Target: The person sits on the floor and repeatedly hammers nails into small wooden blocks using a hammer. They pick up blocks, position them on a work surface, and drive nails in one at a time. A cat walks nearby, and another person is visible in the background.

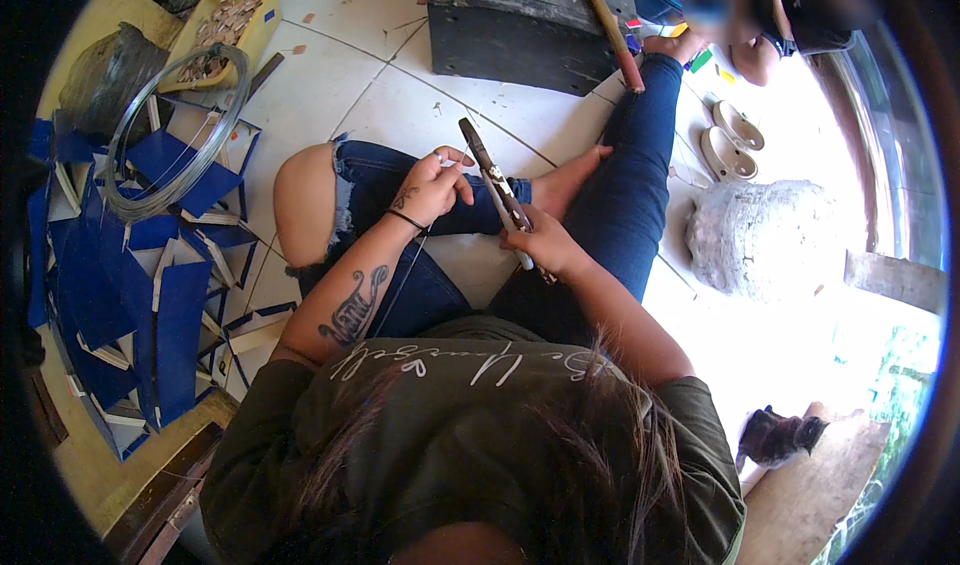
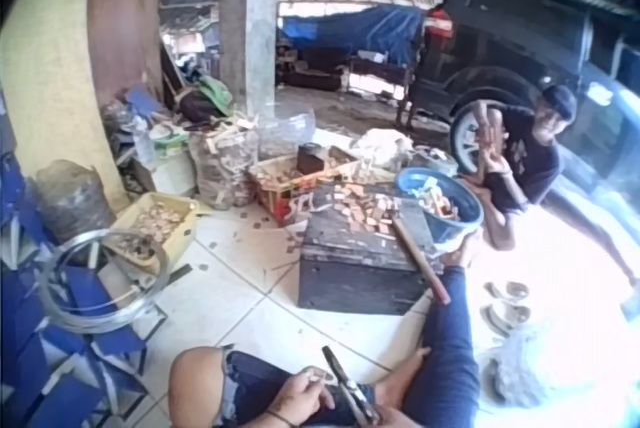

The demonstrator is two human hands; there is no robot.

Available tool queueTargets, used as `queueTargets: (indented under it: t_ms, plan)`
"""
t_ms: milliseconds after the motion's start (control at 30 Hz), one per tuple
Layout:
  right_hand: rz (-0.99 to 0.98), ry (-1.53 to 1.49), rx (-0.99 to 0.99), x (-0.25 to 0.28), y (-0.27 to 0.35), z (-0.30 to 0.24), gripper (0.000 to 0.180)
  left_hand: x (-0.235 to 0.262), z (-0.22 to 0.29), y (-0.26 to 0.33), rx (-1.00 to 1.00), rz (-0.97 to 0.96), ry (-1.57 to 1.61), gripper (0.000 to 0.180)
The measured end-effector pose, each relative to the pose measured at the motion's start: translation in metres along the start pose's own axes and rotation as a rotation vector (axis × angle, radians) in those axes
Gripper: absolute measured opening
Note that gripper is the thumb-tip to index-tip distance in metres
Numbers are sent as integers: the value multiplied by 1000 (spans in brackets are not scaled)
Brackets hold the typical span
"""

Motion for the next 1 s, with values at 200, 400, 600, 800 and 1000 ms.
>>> queueTargets:
  t_ms: [200,400,600,800,1000]
  plan:
    - [157,164,12,11,5,-2,34,-4,8,16,-62,-66,16,21]
    - [21,187,-30,14,-3,-8,27,-5,-12,45,172,-45,-42,20]
    - [68,232,-134,21,-18,28,33,1,-20,36,115,18,-100,22]
    - [15,500,-78,24,-44,50,23,9,-38,29,173,31,-164,24]
    - [101,385,-105,21,-45,41,27,10,-42,26,187,114,-270,24]
Point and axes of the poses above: each hand's wrist, its own y-axis away from the middle knuckle, its own x-axis out of the back of the hand, z = x × y, the point moved 7 cm from there along -y, towards the middle knuckle, and after that the axes turned 2 degrees about z, right-handed, at the moved point
